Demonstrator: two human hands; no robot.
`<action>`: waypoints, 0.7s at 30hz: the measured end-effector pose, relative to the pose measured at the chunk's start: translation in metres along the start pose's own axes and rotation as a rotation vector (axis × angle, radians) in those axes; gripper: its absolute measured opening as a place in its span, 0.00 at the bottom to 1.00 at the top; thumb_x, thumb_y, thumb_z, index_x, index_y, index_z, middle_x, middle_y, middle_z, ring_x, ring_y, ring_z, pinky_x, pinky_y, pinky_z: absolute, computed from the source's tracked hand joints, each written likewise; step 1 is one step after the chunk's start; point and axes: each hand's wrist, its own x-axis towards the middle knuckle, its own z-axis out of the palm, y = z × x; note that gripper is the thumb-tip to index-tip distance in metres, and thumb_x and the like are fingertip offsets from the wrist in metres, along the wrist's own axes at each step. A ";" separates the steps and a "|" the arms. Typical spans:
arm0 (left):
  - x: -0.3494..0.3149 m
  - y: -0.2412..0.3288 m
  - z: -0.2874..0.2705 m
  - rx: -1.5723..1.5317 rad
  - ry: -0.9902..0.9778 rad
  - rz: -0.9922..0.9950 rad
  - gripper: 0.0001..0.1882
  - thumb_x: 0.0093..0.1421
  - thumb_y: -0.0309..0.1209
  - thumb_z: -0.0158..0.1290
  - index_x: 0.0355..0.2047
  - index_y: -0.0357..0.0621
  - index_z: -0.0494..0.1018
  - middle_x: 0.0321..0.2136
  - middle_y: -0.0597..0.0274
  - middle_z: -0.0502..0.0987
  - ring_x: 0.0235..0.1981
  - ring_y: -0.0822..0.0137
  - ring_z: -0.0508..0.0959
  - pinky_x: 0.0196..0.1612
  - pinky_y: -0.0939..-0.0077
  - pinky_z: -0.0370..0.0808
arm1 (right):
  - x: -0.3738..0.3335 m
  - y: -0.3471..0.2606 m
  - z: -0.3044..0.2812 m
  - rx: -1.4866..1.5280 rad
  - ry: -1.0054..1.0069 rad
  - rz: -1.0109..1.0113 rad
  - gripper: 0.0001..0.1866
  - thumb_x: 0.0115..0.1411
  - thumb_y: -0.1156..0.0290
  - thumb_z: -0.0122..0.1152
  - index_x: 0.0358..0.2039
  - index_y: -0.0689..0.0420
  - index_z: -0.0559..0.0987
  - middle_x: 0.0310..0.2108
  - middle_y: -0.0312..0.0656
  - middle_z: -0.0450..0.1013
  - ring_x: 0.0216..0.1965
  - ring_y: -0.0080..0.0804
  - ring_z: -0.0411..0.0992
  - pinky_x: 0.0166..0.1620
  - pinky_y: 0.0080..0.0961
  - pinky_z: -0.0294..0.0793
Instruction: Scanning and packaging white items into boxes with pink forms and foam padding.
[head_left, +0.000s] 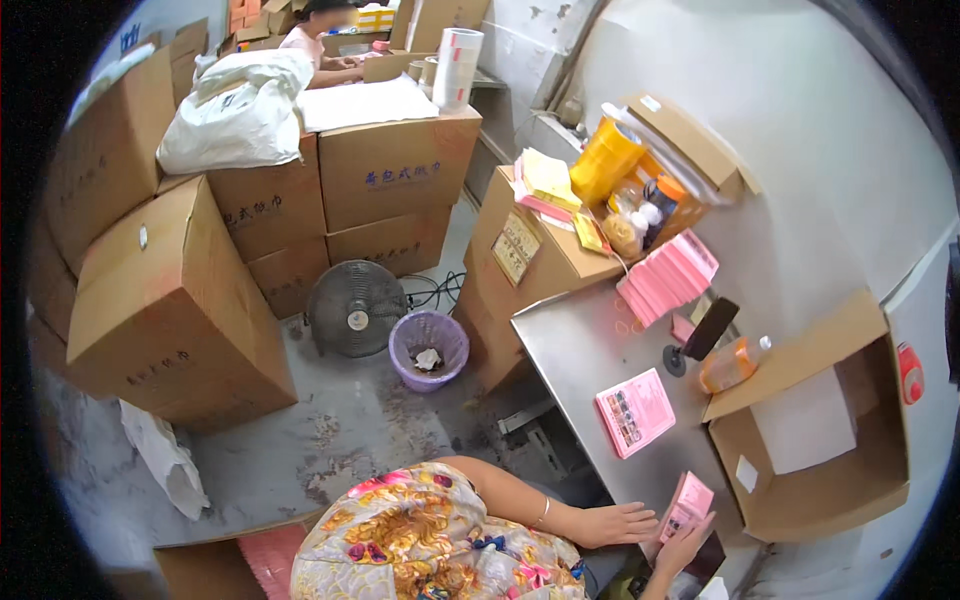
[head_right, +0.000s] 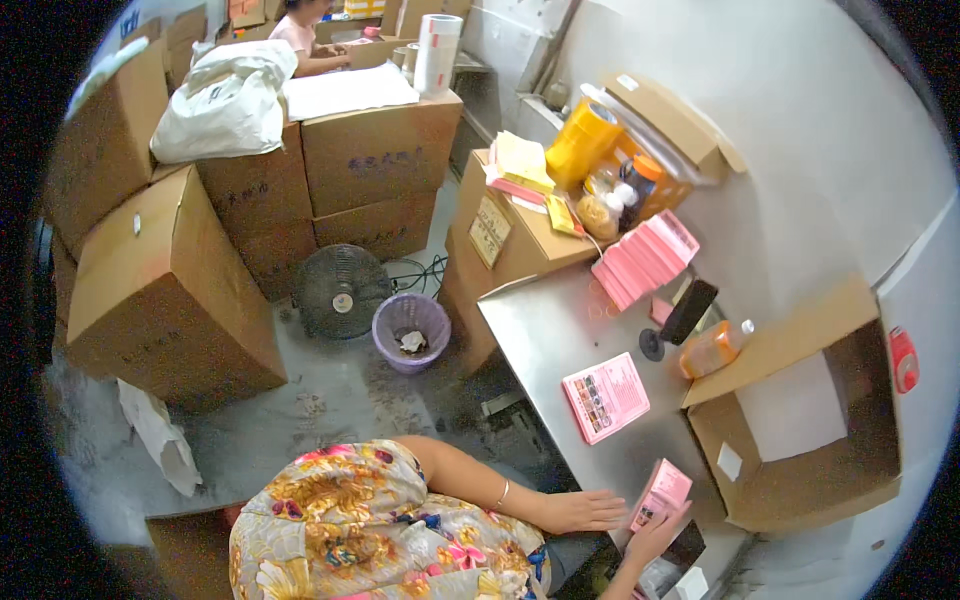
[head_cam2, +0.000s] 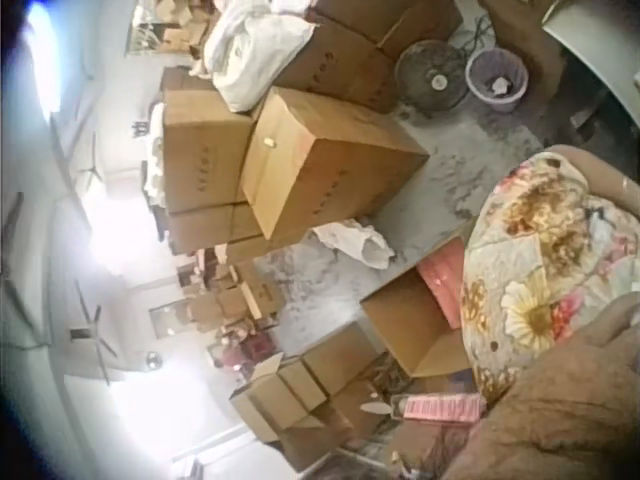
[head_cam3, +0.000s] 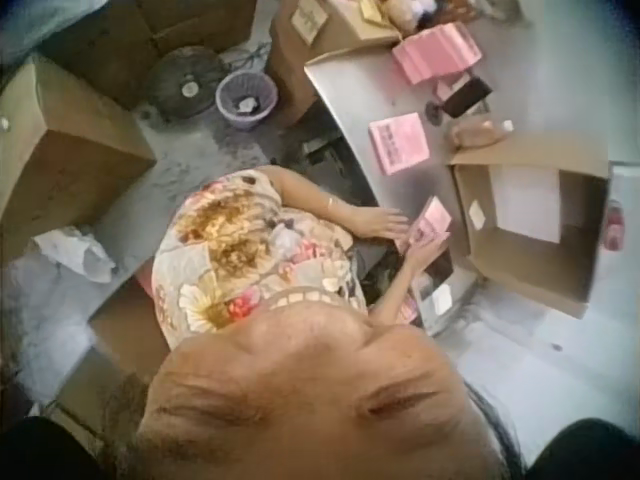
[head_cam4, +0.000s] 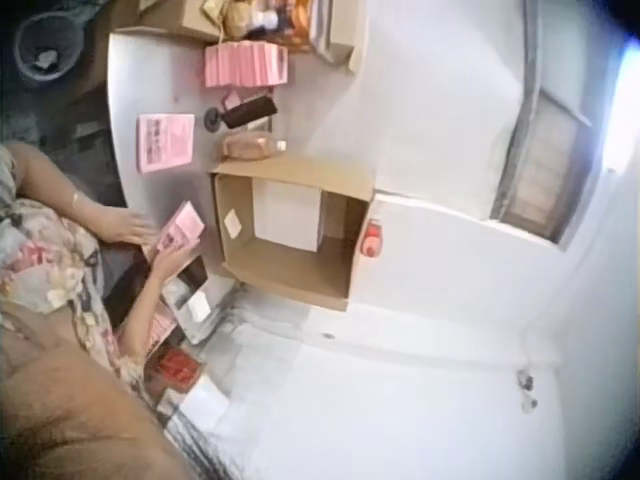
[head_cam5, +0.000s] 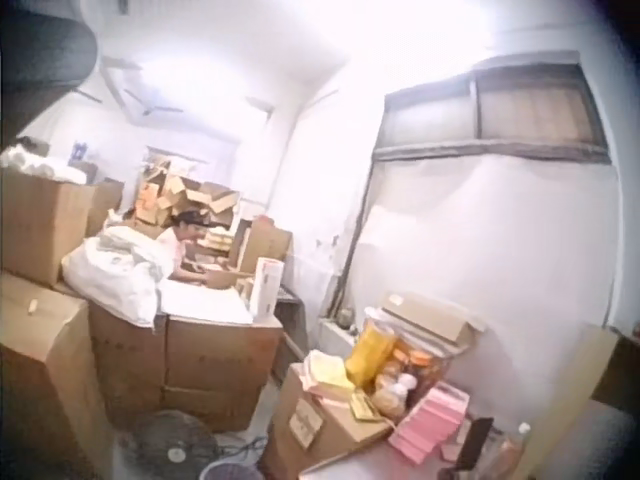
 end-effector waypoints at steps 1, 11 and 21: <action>-0.001 0.001 -0.003 -0.017 0.010 0.017 0.41 0.51 0.36 0.52 0.66 0.34 0.56 0.65 0.44 0.59 0.69 0.45 0.56 0.70 0.46 0.49 | 0.007 0.001 0.006 0.003 -0.013 0.022 0.31 0.71 0.65 0.43 0.71 0.59 0.53 0.53 0.57 0.71 0.50 0.52 0.72 0.52 0.39 0.71; 0.003 0.007 -0.011 -0.179 -0.103 -0.121 0.34 0.57 0.34 0.51 0.64 0.36 0.59 0.67 0.43 0.56 0.70 0.47 0.54 0.71 0.50 0.50 | 0.064 0.031 0.010 -0.117 -0.166 -0.028 0.18 0.65 0.67 0.52 0.54 0.54 0.79 0.47 0.52 0.74 0.50 0.51 0.72 0.53 0.40 0.69; 0.046 0.021 -0.031 -0.539 0.102 0.126 0.12 0.56 0.32 0.56 0.38 0.38 0.72 0.45 0.49 0.71 0.51 0.49 0.71 0.58 0.50 0.62 | 0.033 0.015 0.003 0.401 -0.332 -0.349 0.15 0.56 0.85 0.50 0.41 0.62 0.81 0.45 0.48 0.78 0.53 0.46 0.74 0.59 0.34 0.68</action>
